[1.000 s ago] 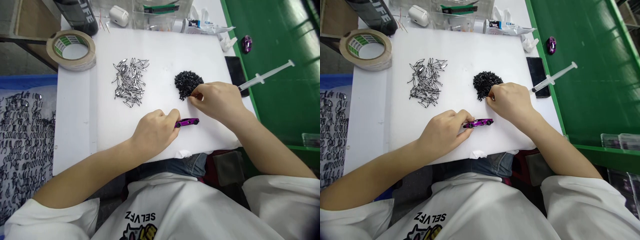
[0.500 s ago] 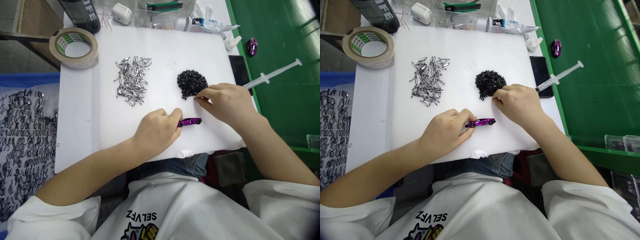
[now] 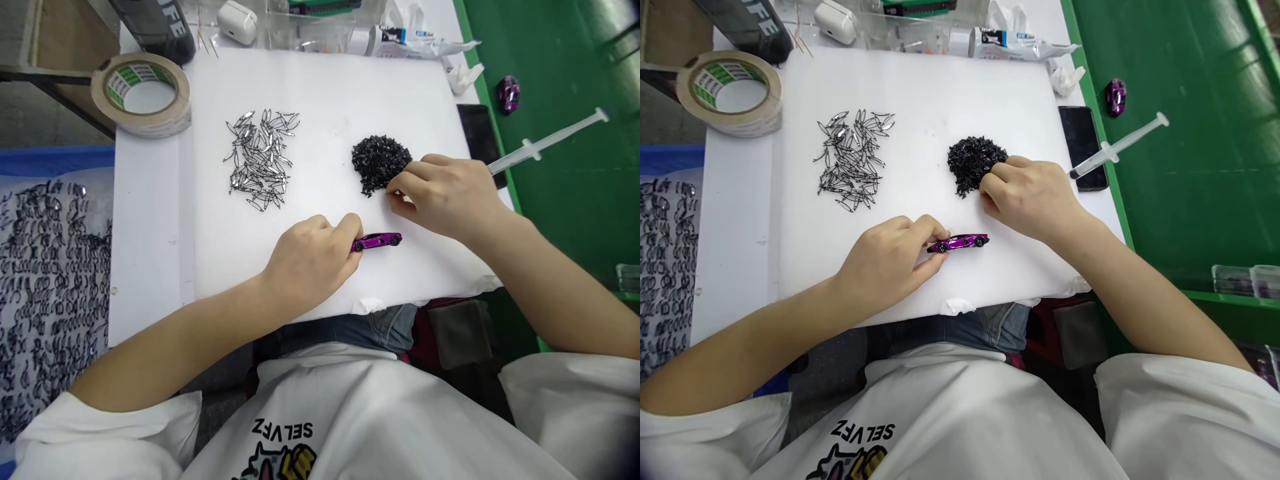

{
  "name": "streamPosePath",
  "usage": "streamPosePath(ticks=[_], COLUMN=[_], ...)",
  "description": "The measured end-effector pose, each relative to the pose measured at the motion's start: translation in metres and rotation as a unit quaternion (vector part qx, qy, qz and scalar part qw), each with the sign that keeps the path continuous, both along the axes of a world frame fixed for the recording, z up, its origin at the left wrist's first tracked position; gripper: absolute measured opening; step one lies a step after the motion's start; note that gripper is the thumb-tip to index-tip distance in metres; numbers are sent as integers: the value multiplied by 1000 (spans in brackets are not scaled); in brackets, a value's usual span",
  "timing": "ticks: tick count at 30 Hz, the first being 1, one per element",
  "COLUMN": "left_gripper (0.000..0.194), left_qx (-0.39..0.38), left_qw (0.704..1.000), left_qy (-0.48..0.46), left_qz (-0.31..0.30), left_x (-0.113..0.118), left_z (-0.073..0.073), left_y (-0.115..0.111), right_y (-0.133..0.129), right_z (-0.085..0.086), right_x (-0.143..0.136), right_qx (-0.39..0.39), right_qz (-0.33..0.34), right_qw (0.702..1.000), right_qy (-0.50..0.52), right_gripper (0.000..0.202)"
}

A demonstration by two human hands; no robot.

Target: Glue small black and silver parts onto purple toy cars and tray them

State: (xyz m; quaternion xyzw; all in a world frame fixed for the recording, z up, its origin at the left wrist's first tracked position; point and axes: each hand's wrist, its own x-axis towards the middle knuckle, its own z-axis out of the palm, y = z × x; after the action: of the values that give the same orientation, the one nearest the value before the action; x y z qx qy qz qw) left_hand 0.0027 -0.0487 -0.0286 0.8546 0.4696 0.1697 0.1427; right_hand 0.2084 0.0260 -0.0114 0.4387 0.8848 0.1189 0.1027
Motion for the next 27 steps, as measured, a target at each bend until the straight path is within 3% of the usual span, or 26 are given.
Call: streamPosePath(ticks=[3,6,9,20,27], left_gripper=[14,14,15,14,14], left_qx=[-1,-7,-8,-1,11], left_qw=[1000,1000,1000,1000,1000], left_qy=[4,9,6,10,12], left_qz=[2,-3,-2,3,3], left_x=[0,0,0,0,0], left_z=[0,1,1,0,-1], left_y=[0,0,1,1,1], right_y=[-16,-37,-53,-55,-55], right_z=[8,10,4,-1,-1], right_x=[-5,-9,-10,-11,-15], right_qx=[61,145,153,174,186], right_qz=[11,137,222,272,280], right_qw=[997,966,941,925,920], right_qy=[54,162,202,201,204], right_gripper=[29,15,11,1,11])
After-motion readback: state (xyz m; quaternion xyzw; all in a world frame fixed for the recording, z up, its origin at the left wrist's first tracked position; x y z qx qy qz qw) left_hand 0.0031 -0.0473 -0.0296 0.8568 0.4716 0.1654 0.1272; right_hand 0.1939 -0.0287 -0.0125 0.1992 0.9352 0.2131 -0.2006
